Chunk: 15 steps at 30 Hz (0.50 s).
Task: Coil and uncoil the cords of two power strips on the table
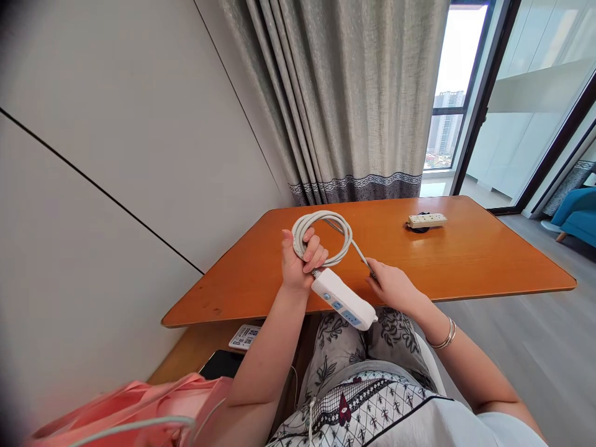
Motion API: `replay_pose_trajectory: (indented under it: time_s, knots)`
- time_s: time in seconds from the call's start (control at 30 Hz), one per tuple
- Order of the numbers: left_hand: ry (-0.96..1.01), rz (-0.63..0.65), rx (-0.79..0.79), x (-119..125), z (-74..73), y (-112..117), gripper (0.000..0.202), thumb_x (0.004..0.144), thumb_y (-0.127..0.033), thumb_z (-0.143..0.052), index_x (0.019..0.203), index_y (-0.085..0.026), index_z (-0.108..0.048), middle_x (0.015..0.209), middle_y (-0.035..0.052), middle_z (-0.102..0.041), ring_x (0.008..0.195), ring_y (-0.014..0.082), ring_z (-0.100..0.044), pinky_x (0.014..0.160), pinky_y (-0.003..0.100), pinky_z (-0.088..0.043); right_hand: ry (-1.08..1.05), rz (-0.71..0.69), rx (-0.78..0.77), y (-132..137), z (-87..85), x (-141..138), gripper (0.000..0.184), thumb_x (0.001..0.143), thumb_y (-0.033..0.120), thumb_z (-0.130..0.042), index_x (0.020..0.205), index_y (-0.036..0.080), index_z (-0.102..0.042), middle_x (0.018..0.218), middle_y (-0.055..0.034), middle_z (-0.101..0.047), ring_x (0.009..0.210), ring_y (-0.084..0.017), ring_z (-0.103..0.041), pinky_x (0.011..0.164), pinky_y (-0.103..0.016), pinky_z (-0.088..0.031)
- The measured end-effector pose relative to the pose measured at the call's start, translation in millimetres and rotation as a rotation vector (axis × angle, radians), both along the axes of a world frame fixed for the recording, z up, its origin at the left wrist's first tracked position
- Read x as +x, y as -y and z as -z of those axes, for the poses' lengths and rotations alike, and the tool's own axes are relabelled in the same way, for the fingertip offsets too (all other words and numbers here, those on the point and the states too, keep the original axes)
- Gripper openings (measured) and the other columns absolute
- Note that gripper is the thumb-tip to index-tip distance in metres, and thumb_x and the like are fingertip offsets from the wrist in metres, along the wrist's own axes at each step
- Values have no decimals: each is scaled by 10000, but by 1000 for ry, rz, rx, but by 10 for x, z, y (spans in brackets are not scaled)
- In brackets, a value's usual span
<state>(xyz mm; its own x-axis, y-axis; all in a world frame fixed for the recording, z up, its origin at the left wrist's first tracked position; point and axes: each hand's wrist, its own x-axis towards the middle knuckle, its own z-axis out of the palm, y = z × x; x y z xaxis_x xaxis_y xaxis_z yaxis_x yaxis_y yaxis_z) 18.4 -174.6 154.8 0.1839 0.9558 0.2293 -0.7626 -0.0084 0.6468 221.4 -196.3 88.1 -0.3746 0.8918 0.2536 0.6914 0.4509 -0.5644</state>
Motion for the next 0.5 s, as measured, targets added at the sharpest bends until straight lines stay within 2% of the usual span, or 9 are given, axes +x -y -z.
replay_pose_trajectory:
  time_s: [0.07, 0.13, 0.2, 0.33, 0.4, 0.5]
  knots:
    - [-39, -46, 19, -7, 22, -39, 535, 911, -664, -518, 678, -199, -391, 413, -108, -350, 266, 23, -208, 337, 166, -222, 58, 29, 22, 33, -14, 28, 380, 941, 262, -511, 1303, 162, -562, 1039, -116, -704, 856, -214, -640, 756, -317, -453]
    - [-86, -90, 50, -7, 58, -73, 538, 888, -667, -553, 672, -200, -396, 410, -99, -378, 269, 24, -222, 330, 169, -209, 8, 23, 19, 49, -35, 59, 386, 938, 311, -540, 1294, 167, -581, 1034, -112, -711, 886, -225, -647, 774, -332, -464]
    - [-129, -132, 94, 4, 108, -92, 541, 860, -672, -588, 667, -202, -404, 407, -92, -400, 272, 29, -238, 329, 176, -204, -118, -4, -38, 50, -56, 79, 398, 927, 374, -566, 1268, 172, -604, 948, -78, -704, 836, -212, -641, 756, -335, -476]
    - [-241, -200, 227, 41, 233, -85, 536, 797, -677, -656, 672, -208, -431, 430, -68, -506, 273, 40, -290, 327, 197, -187, -497, -120, -251, 62, -117, 54, 480, 918, 507, -561, 1234, 151, -625, 801, -25, -645, 704, -166, -597, 706, -322, -495]
    - [-298, -202, 295, 59, 283, -67, 520, 749, -658, -716, 694, -209, -458, 472, -51, -575, 280, 44, -332, 328, 202, -182, -640, -185, -331, 100, -176, 17, 521, 927, 559, -537, 1219, 140, -640, 786, -29, -646, 708, -160, -584, 714, -319, -497]
    - [-323, -152, 364, 84, 314, -31, 510, 676, -624, -794, 765, -208, -512, 548, -34, -648, 304, 48, -387, 337, 198, -215, -724, -237, -388, 195, -291, -45, 524, 931, 587, -541, 1179, 142, -667, 849, -55, -689, 749, -156, -586, 752, -314, -495]
